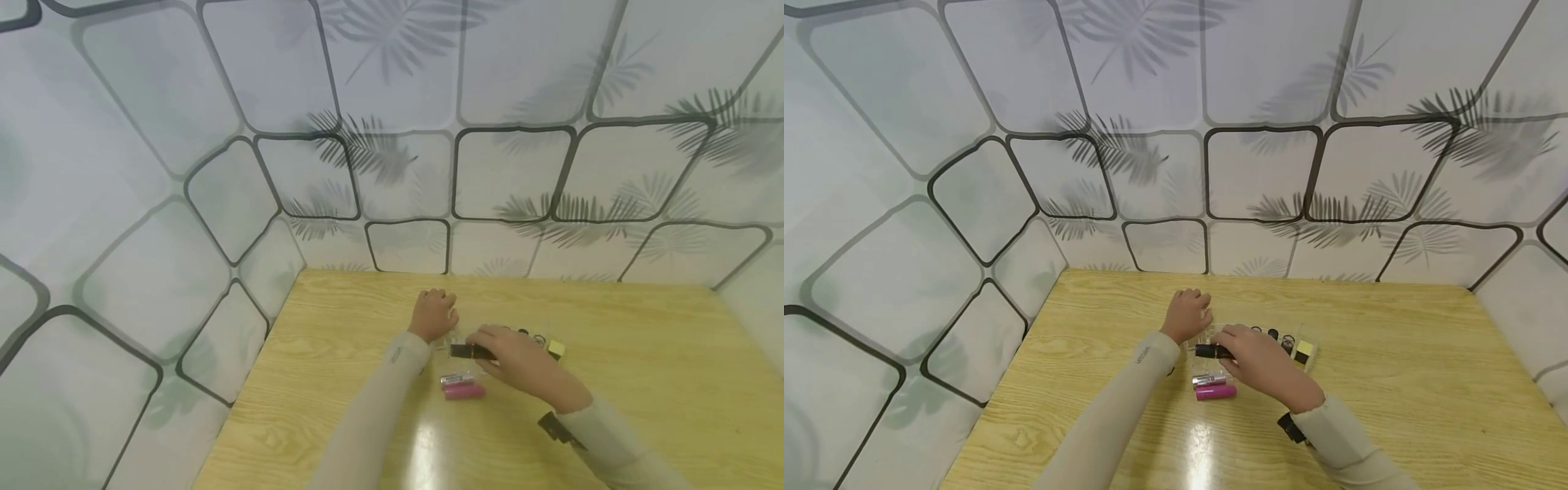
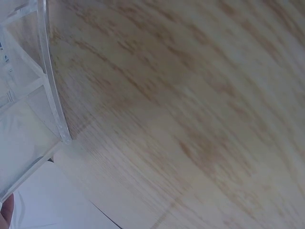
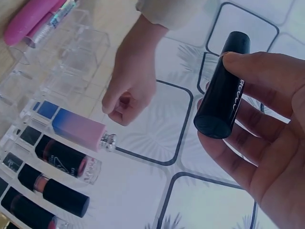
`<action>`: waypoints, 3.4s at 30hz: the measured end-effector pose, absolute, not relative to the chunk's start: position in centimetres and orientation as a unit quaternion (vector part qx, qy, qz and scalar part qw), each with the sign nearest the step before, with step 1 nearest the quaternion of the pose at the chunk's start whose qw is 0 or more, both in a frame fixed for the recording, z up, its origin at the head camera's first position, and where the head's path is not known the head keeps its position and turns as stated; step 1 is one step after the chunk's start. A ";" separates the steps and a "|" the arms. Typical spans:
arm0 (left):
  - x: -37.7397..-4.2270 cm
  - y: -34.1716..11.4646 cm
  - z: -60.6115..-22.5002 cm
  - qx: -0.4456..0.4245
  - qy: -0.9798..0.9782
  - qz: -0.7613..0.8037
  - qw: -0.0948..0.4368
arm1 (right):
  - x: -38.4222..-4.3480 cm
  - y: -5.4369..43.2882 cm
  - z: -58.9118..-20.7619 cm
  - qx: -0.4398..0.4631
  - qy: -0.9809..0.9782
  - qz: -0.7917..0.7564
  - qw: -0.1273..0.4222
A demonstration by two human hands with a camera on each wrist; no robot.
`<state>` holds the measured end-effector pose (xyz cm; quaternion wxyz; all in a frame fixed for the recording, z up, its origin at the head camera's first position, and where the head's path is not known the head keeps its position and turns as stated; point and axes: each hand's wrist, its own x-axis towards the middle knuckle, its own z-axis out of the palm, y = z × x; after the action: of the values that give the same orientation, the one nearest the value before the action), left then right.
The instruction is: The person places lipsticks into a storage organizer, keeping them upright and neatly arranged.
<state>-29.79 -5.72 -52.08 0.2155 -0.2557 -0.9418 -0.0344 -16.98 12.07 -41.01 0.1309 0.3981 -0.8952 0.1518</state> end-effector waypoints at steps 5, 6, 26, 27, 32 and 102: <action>-29.8 -5.7 -52.2 -0.254 -0.941 -0.039 0.220 | -17.1 12.2 -40.5 0.388 -0.892 0.202 0.115; -29.8 -5.7 -52.2 -0.254 -0.941 -0.040 0.219 | -17.1 12.2 -40.5 0.386 -0.890 0.212 0.114; -29.8 -5.5 -51.6 -0.248 -0.950 -0.020 0.189 | -17.2 12.5 -41.0 0.349 -0.824 0.433 0.111; -29.8 -5.5 -51.5 -0.248 -0.951 -0.020 0.186 | -17.1 12.5 -41.0 0.343 -0.824 0.437 0.112; -29.7 -6.0 -51.0 -0.245 -0.954 -0.038 0.171 | -16.7 12.8 -41.4 0.315 -0.827 0.448 0.125; -27.7 -6.6 -50.3 -0.279 -0.925 -0.089 0.244 | -15.9 15.7 -43.7 0.248 -0.841 0.470 0.104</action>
<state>-27.71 -6.60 -50.30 0.2440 -0.2787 -0.9246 -0.0893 -15.93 15.74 -43.68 0.1043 0.2478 -0.8407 0.4701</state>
